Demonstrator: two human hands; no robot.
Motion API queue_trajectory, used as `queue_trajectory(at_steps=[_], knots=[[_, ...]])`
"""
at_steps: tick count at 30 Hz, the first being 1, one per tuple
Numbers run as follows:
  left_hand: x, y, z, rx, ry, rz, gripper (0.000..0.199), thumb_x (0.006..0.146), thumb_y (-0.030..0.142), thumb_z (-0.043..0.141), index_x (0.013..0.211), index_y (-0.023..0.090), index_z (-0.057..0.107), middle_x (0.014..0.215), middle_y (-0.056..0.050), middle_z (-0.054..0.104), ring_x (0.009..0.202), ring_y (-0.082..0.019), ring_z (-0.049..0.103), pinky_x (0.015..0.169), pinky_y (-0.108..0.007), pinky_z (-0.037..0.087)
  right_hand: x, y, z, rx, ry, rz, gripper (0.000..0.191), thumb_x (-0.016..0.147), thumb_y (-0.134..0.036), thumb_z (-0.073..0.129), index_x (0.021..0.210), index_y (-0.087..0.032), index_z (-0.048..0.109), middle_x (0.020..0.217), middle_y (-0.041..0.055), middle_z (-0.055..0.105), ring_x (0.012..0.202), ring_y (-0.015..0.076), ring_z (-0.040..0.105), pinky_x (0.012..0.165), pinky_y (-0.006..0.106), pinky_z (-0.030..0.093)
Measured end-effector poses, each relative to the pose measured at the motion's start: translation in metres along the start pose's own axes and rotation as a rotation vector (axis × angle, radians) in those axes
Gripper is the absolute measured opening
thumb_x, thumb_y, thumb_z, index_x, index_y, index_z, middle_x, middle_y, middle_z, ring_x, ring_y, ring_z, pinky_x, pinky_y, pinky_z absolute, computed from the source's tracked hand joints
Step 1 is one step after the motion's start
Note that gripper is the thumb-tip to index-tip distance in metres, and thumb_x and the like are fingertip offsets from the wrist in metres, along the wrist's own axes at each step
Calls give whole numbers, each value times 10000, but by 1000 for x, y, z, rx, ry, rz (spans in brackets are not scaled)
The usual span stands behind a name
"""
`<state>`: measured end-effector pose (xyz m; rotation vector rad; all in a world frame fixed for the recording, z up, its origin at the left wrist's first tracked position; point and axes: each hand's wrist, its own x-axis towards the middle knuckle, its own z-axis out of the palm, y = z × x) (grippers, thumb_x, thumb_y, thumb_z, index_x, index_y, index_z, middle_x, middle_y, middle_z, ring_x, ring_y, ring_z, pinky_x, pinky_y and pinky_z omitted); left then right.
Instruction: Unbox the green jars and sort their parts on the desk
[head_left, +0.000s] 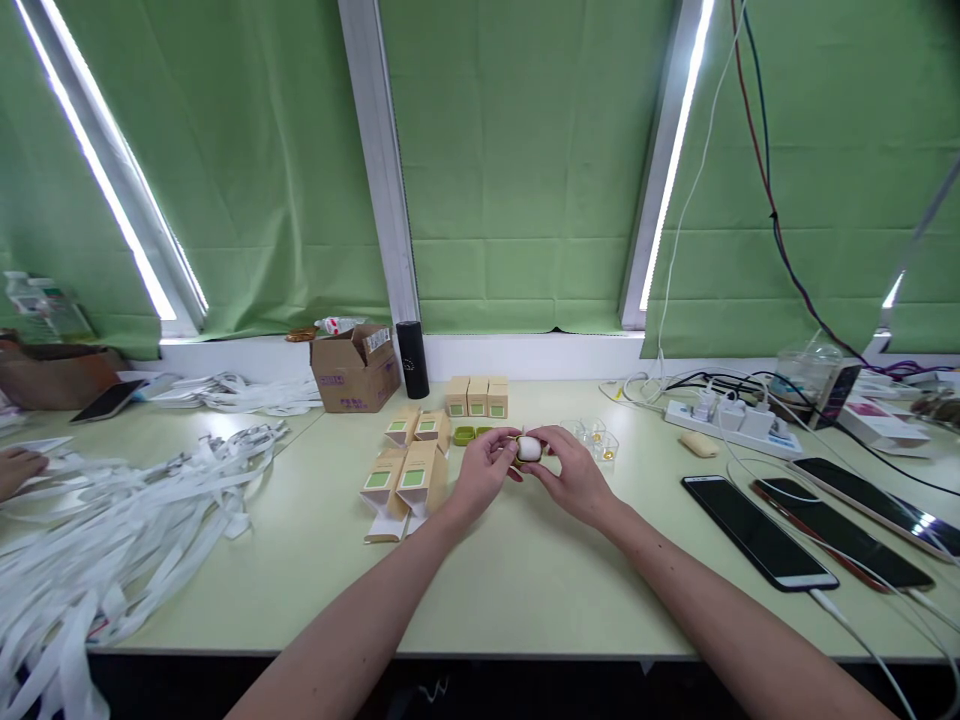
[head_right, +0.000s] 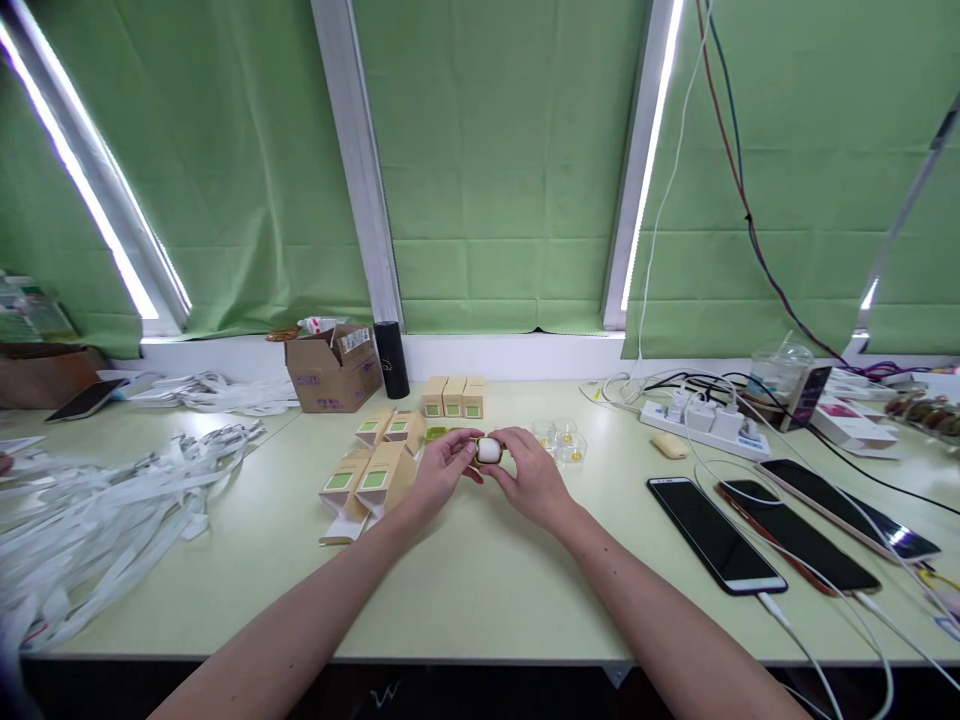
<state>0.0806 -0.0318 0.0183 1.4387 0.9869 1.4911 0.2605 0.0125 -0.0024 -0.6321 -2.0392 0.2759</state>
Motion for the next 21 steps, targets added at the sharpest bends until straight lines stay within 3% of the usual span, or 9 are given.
queue_trajectory(at_steps=[6,14,17,21], knots=[[1,-2,-1,-76,-23,-39,442,808,428,809,1109,123,703,1025,-118,747,775,-185,713,752,-393,667,0,-1,0,3,-5,5,324,953,-276,658,1269,-273,588,1184,101,676,1013,268,658,843,463,598],[0,3,-2,-160,15,5,457,796,375,830,1151,145,657,1137,-127,720,1049,-260,723,895,-420,646,1,0,2,107,83,97,509,913,-328,698,1380,-260,505,1234,117,642,960,243,657,787,439,606],[0,6,-2,-135,61,59,461,777,327,852,1146,164,629,1178,-121,705,1063,-241,721,938,-405,625,2,0,5,210,100,172,495,898,-357,717,1346,-255,532,1223,112,648,929,225,673,769,420,611],[-1,5,0,-74,93,136,440,780,255,837,1151,174,614,1262,-136,680,1099,-237,717,990,-400,597,4,1,11,510,95,304,463,874,-432,749,1259,-243,573,1141,82,672,865,187,699,771,385,625]])
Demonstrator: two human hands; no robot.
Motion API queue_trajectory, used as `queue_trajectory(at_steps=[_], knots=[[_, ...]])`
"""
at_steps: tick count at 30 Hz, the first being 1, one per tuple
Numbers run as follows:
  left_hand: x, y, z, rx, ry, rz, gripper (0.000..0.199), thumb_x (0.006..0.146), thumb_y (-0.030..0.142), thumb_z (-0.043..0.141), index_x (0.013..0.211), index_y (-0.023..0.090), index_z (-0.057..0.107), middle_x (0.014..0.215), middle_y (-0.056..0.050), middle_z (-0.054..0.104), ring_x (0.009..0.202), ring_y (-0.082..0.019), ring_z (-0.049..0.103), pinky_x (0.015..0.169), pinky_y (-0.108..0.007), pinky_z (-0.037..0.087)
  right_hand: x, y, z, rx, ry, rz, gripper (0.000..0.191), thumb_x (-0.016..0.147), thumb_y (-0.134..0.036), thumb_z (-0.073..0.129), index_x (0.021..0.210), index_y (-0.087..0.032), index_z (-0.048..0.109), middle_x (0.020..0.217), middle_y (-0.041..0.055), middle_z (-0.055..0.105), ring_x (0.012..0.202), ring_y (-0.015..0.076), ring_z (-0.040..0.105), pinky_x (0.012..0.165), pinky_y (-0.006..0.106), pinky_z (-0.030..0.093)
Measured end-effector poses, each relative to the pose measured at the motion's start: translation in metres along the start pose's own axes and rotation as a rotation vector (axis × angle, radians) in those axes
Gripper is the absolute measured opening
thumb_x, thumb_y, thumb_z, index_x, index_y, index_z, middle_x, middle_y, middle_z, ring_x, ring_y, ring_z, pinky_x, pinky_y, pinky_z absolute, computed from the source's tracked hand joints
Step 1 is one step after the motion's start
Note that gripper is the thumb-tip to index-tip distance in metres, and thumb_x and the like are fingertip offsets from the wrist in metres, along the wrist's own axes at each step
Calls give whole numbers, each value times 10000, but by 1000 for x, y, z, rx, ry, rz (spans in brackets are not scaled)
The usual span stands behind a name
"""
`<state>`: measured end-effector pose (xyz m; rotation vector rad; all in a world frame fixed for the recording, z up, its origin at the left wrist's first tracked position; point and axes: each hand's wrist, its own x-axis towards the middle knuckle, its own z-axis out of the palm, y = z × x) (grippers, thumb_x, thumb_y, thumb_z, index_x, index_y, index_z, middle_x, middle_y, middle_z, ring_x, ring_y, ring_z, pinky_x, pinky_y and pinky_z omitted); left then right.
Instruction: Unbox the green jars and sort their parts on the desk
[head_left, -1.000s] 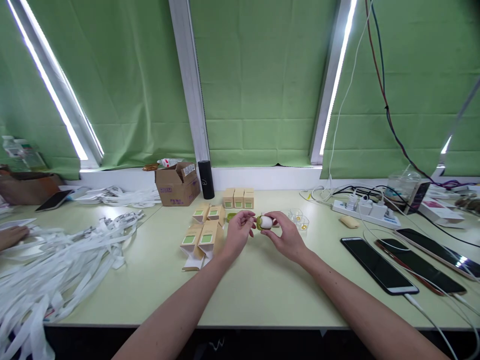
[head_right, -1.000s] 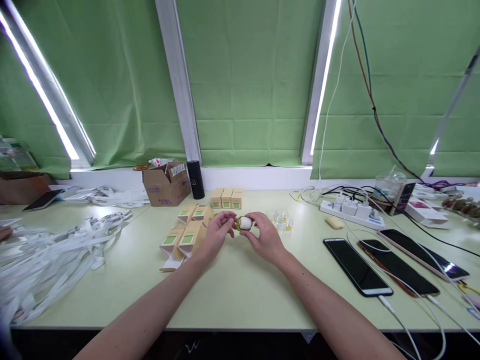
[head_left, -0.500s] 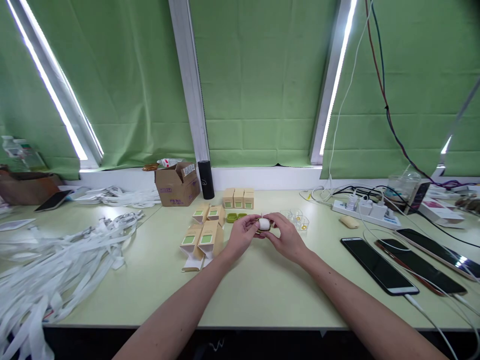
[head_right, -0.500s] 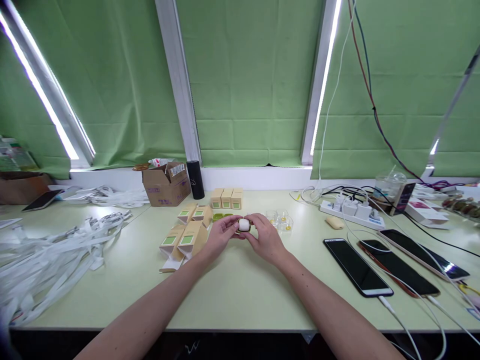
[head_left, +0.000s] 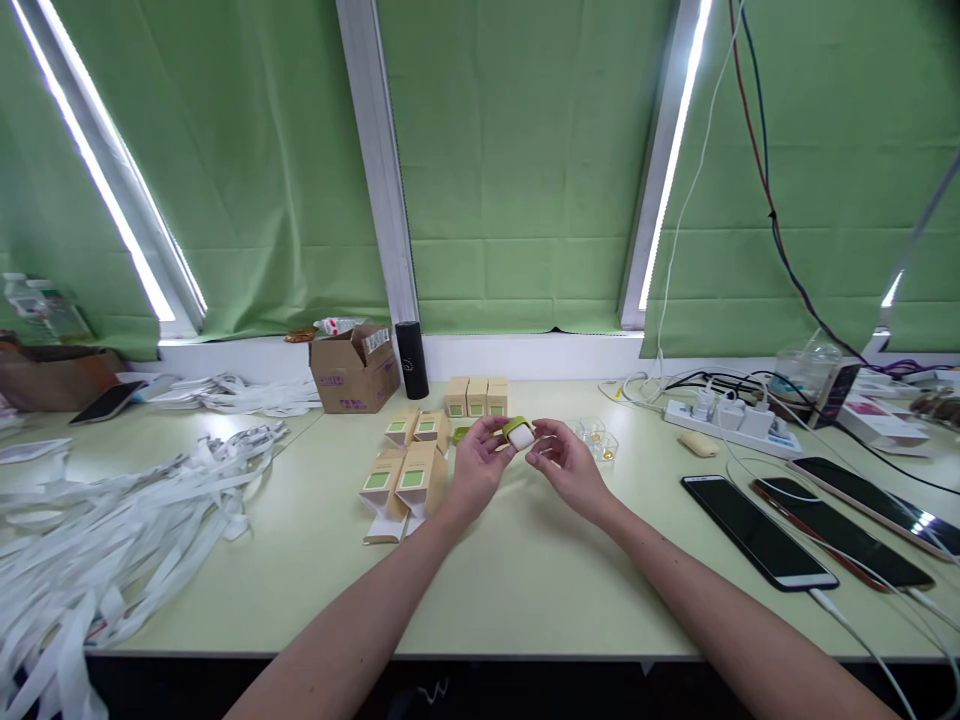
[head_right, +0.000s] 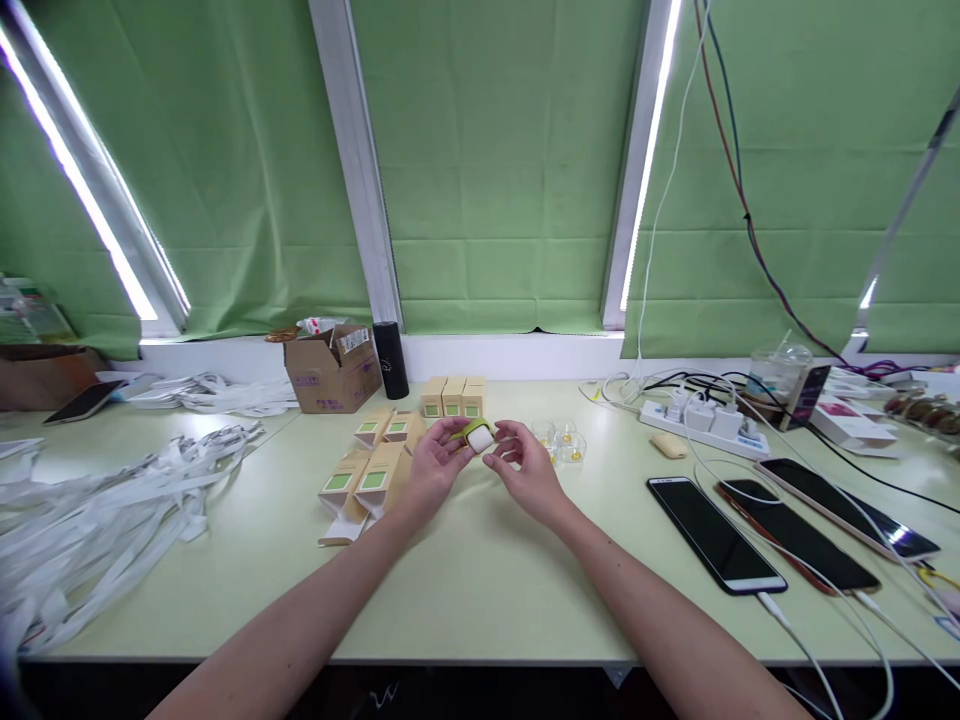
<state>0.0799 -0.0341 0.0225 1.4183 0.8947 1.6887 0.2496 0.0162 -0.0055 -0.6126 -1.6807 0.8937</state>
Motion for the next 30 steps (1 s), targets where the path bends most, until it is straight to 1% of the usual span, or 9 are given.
queue_trajectory(at_steps=[4,7,10,13,15,19,23,27,30], knots=[[-4,-5,2,105,-26,84,418,841,199,753,1237,184,620,1376,-161,642,1184,-258,685,992,-416,603,2,2,3,228,-27,96,460,834,-503,793,1138,-223,592,1021,71,716,827,193,715,752,391,634],[-8,-9,3,238,-31,166,341,875,193,713,1211,196,652,1459,-157,592,1241,-271,658,995,-423,605,4,2,5,290,-41,147,478,796,-525,830,1071,-220,586,963,57,730,779,191,719,735,399,638],[-10,-11,3,356,-47,230,300,903,190,682,1202,212,664,1503,-146,561,1295,-279,629,1015,-429,595,3,1,6,318,-39,157,497,775,-543,843,1047,-227,571,995,54,727,791,196,731,777,425,652],[-10,-10,2,394,-33,259,451,872,159,705,1303,242,601,1467,-136,585,1297,-279,625,1046,-457,571,2,0,7,320,-24,116,504,784,-547,832,1077,-246,553,1075,65,714,881,219,750,885,473,646],[-9,-8,1,414,-13,265,581,842,122,714,1373,262,525,1441,-129,599,1291,-277,624,1064,-476,549,1,1,7,304,8,67,491,795,-514,825,1102,-261,536,1110,63,691,927,225,749,899,468,641],[-8,-7,-2,455,43,254,525,878,122,660,1349,253,469,1327,-130,653,1140,-243,673,998,-447,559,0,3,3,175,48,3,420,835,-360,773,1149,-281,505,1062,31,662,926,209,726,839,412,635],[-8,-6,0,463,94,272,350,898,198,677,1220,230,545,1150,-107,679,1046,-234,672,936,-400,566,-1,0,-1,-80,111,-87,343,867,-260,705,1166,-274,536,1043,40,637,875,204,669,788,396,616],[-11,-1,5,504,7,301,316,918,244,673,1225,228,601,1191,-114,666,1002,-220,658,919,-391,583,-5,-7,-5,-358,126,-329,242,951,-220,591,1187,-271,586,1174,108,568,1003,256,622,773,422,608],[-14,1,9,485,-71,305,370,936,259,659,1301,237,599,1276,-126,648,1037,-222,654,899,-385,612,-7,-10,-8,-526,80,-459,322,997,-164,480,1285,-277,570,1190,130,554,1042,277,624,807,455,608]])
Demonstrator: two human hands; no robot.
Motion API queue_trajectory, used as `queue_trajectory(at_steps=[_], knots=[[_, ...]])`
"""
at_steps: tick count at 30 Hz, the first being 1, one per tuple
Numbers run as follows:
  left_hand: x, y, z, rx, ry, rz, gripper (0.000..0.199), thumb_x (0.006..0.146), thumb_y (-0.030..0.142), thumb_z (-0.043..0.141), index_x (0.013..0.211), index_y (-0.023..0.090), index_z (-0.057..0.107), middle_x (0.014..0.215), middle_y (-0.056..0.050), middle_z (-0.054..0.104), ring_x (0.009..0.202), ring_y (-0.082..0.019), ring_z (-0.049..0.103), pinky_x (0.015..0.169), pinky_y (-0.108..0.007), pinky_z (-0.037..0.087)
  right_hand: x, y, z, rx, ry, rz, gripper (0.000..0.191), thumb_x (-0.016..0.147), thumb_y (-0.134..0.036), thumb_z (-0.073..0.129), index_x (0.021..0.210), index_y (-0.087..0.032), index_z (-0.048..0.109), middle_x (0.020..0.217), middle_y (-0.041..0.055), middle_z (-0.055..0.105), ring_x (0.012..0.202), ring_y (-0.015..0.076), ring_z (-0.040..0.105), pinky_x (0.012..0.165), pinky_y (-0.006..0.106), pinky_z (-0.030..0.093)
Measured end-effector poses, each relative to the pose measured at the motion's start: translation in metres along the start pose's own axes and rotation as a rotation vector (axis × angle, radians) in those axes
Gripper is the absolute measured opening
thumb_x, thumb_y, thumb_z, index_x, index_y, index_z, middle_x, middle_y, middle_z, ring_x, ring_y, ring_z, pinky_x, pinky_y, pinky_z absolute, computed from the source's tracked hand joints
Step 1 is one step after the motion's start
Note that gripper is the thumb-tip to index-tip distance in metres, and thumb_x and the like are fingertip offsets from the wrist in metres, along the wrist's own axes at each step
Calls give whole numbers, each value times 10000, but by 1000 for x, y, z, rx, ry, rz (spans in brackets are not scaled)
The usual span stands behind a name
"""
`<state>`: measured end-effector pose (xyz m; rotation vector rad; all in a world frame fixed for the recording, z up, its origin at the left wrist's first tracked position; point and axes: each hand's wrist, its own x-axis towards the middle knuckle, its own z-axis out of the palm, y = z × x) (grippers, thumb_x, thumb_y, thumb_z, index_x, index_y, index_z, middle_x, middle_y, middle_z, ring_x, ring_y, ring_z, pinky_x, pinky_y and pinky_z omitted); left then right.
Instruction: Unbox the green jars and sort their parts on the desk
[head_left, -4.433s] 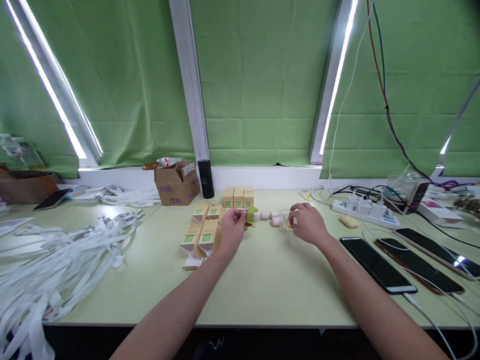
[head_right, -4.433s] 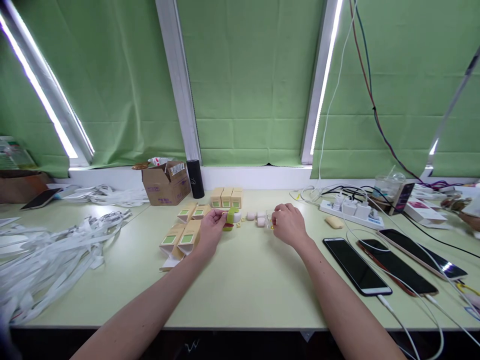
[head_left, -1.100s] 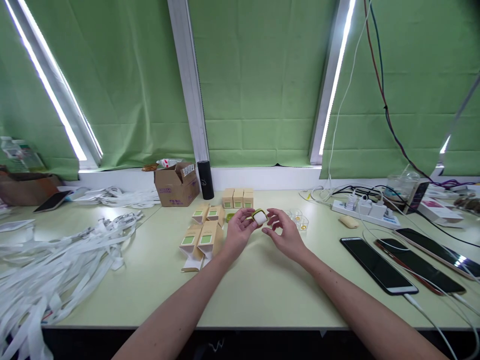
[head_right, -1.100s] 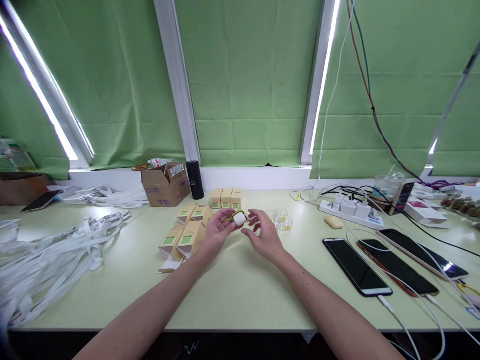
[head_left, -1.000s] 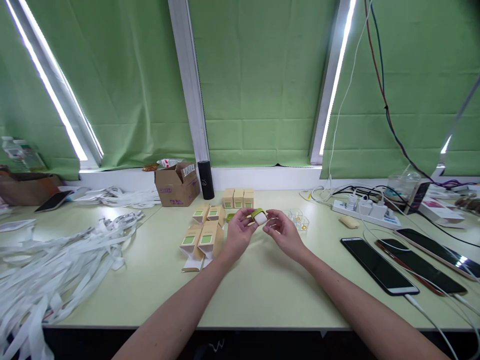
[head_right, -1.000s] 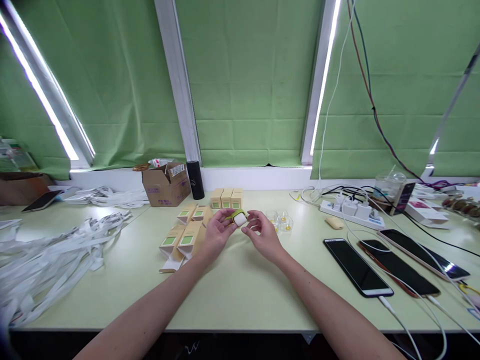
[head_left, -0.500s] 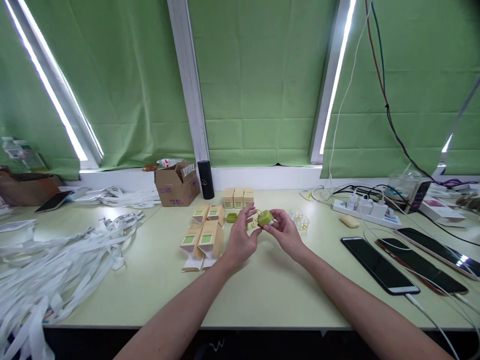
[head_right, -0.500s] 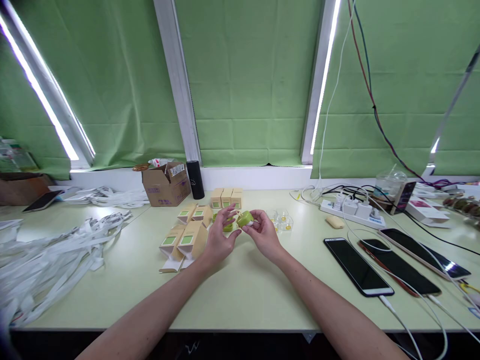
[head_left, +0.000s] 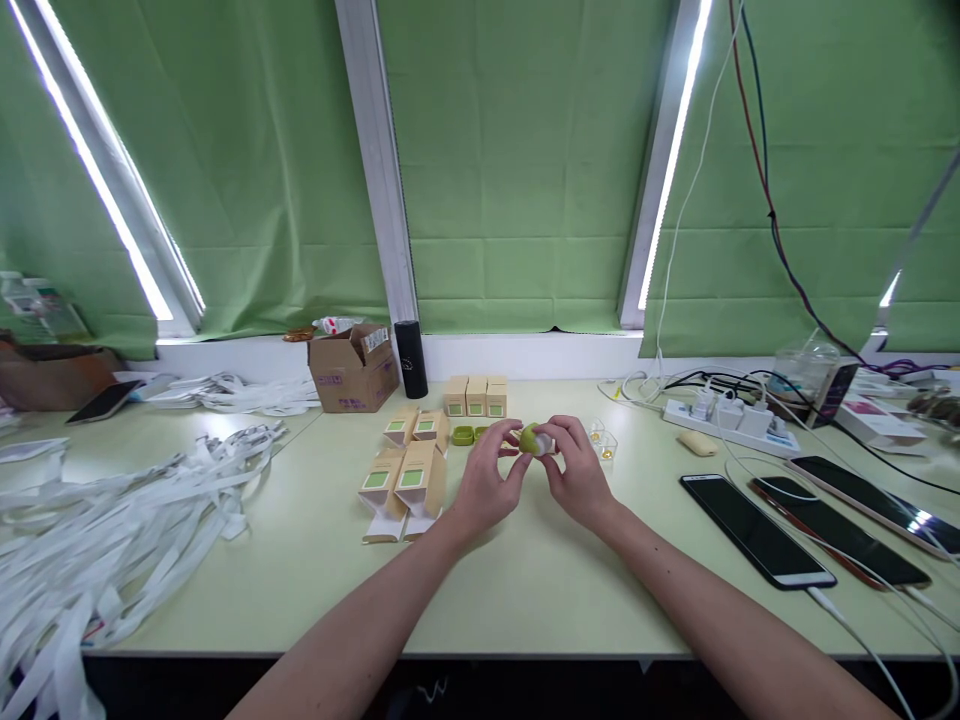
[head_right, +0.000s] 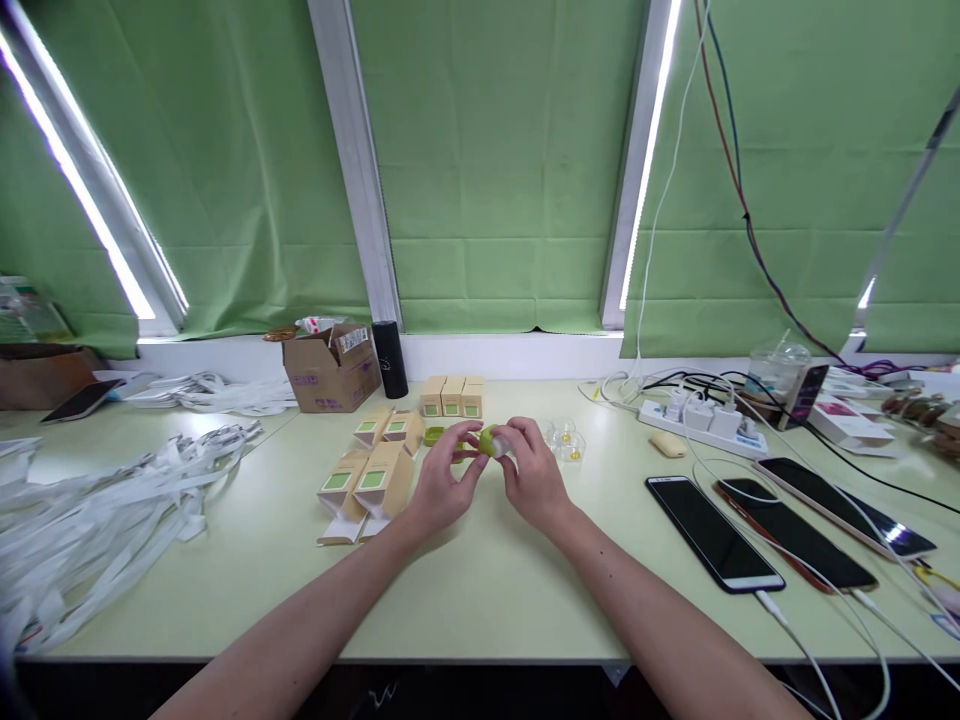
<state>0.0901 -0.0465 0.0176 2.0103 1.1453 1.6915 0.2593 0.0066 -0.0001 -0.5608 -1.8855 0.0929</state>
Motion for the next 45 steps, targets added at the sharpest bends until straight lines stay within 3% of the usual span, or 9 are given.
queue_trajectory(at_steps=[8,25,36,45], knots=[[0,-7,2,-88,20,-91,397,914,340,712,1290,225,656,1252,-133,679,1054,-239,670,826,-364,653,0,1,-1,-118,-34,-149,391,1029,-189,469,1410,-270,503,1189,149,601,1089,302,639,856,472,609],[1,-14,-1,-81,-52,-169,335,920,283,666,1242,199,696,1164,-134,745,984,-241,718,794,-350,648,2,-2,-2,-286,-167,-190,348,1048,-256,500,1395,-236,525,1199,162,648,975,303,688,771,449,596],[6,-7,4,109,-51,-183,312,911,149,554,1182,189,704,1101,-78,777,932,-195,735,811,-305,624,2,-3,4,-369,-226,-162,349,1008,-130,459,1355,-157,489,1240,190,612,987,290,674,767,407,586],[8,-9,5,105,-86,-241,319,924,152,513,1154,203,727,1021,-61,781,829,-178,731,788,-294,610,4,-5,6,-377,-250,-134,395,943,-70,442,1328,-156,460,1205,190,587,967,291,648,720,393,581]])
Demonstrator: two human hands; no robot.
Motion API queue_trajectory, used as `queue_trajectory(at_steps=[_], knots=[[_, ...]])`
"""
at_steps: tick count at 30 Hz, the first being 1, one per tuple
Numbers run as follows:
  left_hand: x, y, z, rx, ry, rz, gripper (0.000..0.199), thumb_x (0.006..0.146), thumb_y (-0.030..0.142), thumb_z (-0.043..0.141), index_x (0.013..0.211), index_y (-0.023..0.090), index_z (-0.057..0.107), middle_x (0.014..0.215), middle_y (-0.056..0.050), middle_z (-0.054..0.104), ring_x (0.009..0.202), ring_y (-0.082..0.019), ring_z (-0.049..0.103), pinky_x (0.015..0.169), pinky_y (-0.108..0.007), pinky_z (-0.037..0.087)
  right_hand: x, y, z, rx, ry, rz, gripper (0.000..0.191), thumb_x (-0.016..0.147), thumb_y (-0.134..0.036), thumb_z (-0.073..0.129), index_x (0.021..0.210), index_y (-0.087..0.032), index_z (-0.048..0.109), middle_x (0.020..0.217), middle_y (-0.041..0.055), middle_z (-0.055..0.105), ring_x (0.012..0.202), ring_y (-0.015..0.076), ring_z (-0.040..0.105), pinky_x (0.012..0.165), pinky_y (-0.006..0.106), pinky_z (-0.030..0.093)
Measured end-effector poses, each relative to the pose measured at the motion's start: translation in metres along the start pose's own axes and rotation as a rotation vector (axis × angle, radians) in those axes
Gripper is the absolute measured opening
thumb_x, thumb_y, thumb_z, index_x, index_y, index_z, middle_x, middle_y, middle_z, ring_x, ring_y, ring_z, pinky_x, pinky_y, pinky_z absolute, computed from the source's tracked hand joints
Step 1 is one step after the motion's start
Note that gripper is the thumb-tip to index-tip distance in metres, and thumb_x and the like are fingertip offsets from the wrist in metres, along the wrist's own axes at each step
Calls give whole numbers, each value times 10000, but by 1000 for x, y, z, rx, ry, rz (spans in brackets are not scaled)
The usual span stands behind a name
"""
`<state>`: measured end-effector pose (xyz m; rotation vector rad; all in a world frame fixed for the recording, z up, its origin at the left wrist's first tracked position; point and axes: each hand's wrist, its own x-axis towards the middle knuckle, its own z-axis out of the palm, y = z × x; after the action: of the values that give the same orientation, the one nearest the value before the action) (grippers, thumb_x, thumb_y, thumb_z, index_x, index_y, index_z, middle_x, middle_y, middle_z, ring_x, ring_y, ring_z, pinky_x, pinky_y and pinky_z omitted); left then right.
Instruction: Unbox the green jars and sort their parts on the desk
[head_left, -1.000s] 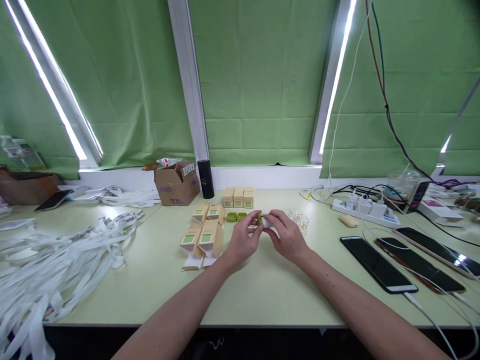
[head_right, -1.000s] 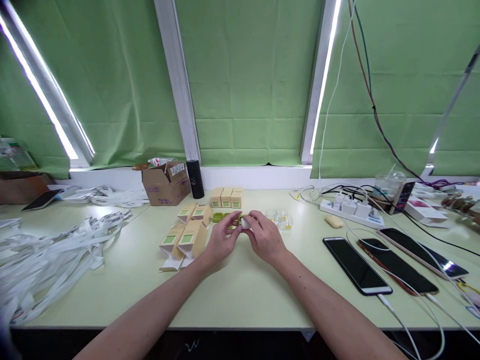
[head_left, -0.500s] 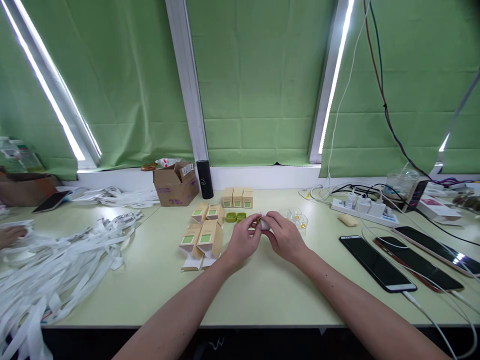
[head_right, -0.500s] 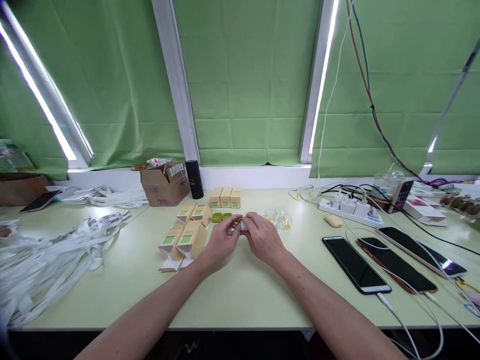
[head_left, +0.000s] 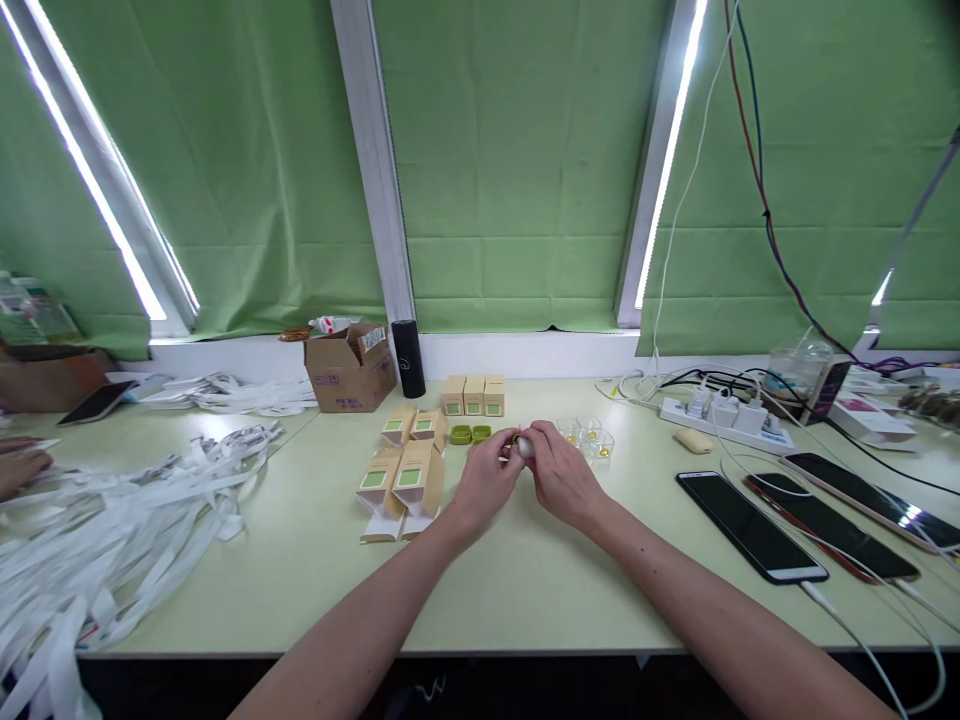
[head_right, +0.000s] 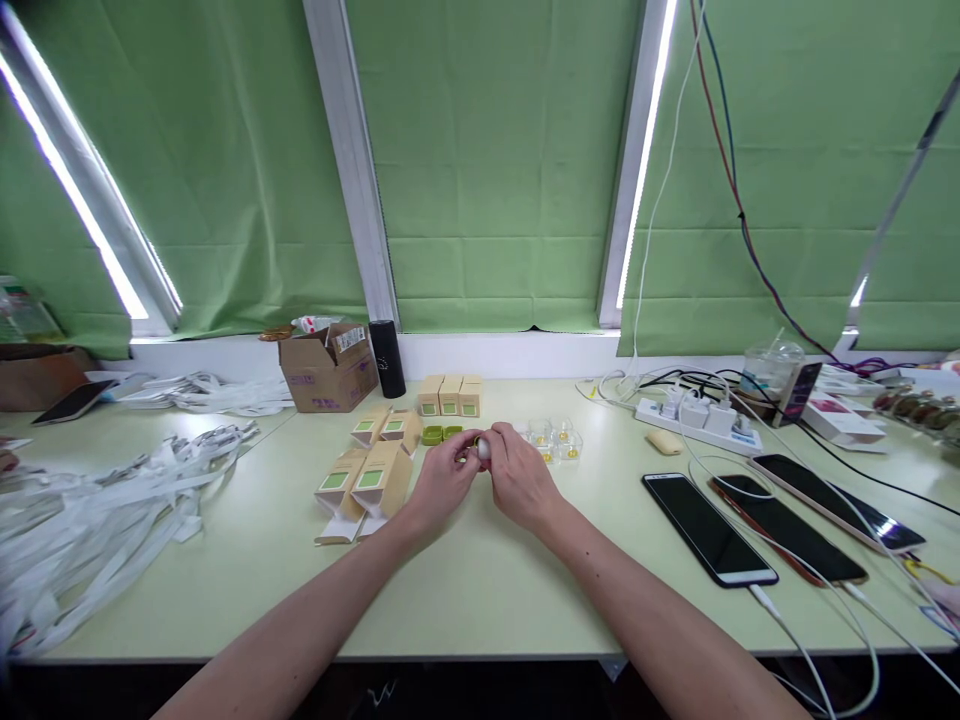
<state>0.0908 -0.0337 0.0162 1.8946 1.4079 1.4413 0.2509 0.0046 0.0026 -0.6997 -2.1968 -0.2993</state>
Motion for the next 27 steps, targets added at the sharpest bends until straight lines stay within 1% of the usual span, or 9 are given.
queue_trajectory(at_steps=[7,10,12,15,17,20,23,25,27], knots=[[1,2,0,3,-9,-23,327,914,154,513,1146,202,738,964,-52,775,795,-172,724,763,-282,597,-1,0,4,-11,-10,19,386,924,-65,423,1301,-135,473,1197,202,579,951,299,641,693,395,572],[1,2,2,-40,-9,-43,296,908,160,540,1116,199,746,914,-48,772,761,-174,724,743,-286,603,-1,0,6,-11,-22,31,389,919,-63,419,1295,-147,473,1201,194,574,936,289,636,680,382,564],[1,0,4,-110,-18,-67,265,921,184,554,1103,189,746,898,-55,766,745,-176,726,738,-300,618,-2,0,6,-1,-17,53,367,934,-77,417,1287,-161,470,1200,185,567,913,276,634,661,367,554],[1,-3,3,-258,-53,-107,257,950,244,567,1132,164,728,988,-91,765,755,-180,736,758,-341,645,-3,2,5,58,-10,102,299,998,-154,417,1293,-179,457,1206,172,551,868,259,631,629,361,542],[1,-4,0,-298,-89,-99,280,955,287,590,1169,157,715,1088,-117,758,809,-191,745,803,-370,647,-4,5,5,123,-21,127,276,1030,-211,416,1304,-194,451,1215,164,542,865,257,631,631,369,547],[0,-5,-5,-199,-120,-28,357,908,290,667,1244,175,697,1153,-118,746,930,-213,717,883,-388,611,-6,10,5,233,-32,174,273,1043,-241,406,1311,-212,449,1228,159,535,920,267,635,667,390,566],[-1,-4,-7,-55,-121,16,486,838,214,712,1320,207,661,1160,-91,734,963,-210,667,882,-366,571,-8,13,6,345,-13,239,260,1041,-269,426,1294,-225,472,1241,151,545,986,271,633,749,411,578],[-1,-4,-8,-7,-110,6,479,826,189,704,1303,214,666,1134,-76,731,940,-203,653,859,-351,553,-8,14,7,414,-9,283,252,1038,-300,450,1276,-235,504,1242,137,568,1003,264,630,806,420,570],[-1,-4,-8,12,-85,-16,426,835,196,697,1261,206,679,1084,-66,733,911,-198,650,857,-350,541,-7,14,9,490,-2,339,249,1033,-346,479,1247,-238,549,1230,122,598,1007,256,627,846,423,555]])
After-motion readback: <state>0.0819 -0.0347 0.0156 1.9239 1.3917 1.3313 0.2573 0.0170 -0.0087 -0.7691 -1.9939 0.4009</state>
